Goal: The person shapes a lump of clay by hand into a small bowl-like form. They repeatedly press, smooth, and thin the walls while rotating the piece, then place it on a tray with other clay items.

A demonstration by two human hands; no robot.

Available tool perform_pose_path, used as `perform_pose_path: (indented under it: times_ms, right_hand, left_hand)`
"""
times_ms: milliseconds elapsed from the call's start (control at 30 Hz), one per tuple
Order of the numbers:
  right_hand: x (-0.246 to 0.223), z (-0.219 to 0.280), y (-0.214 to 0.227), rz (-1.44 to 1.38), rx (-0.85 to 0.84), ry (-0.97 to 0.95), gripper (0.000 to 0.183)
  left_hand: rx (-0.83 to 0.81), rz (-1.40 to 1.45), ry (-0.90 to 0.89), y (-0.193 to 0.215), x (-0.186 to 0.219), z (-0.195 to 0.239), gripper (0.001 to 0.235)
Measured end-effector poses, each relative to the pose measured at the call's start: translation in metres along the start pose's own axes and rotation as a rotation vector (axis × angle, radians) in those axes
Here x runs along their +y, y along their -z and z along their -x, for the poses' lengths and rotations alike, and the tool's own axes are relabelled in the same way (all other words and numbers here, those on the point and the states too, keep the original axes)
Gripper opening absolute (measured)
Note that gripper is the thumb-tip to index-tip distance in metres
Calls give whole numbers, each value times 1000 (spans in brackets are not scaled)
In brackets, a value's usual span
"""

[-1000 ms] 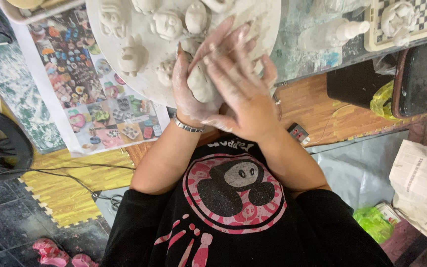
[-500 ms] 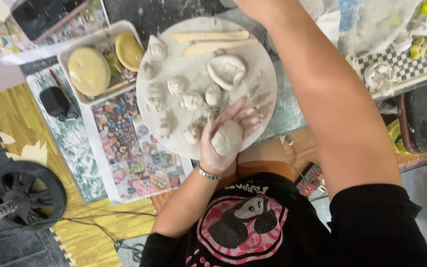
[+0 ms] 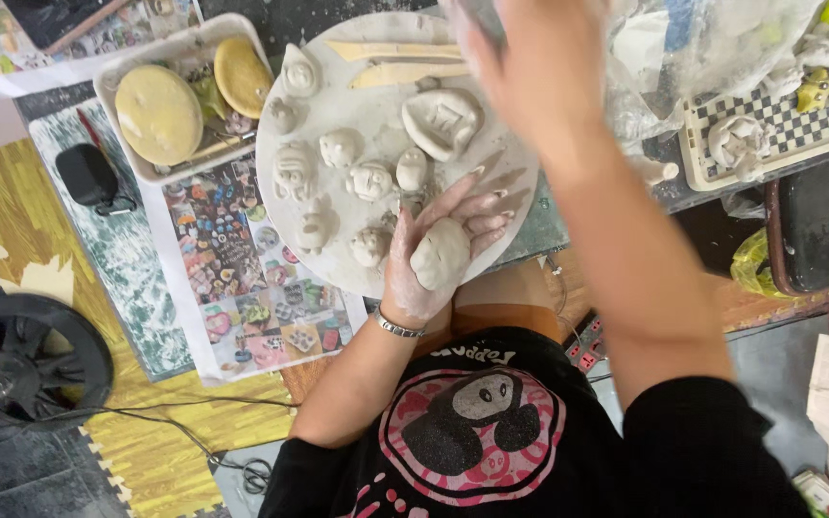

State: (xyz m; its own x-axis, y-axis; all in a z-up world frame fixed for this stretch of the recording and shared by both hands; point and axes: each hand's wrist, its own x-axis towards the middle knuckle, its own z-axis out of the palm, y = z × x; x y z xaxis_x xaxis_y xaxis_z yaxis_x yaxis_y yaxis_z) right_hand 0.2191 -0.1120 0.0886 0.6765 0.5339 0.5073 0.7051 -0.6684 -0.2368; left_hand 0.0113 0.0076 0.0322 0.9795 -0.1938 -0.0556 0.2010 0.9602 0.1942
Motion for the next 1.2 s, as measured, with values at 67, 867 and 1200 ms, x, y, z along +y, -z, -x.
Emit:
perform_pose_path:
  times_ms: [67,867,1200]
  right_hand:
    - [-33,40,26,-213,98,0,30]
    - [-114,189,18,-488,-28,39,73]
    - [-107,184,34,-324,-97,125,77]
  left_hand:
    - [-7,28,-14,-2,-1,0,82]
    - [79,-304,46,13,-3,8,68]
    - [23,-472,32,1,1,9,73]
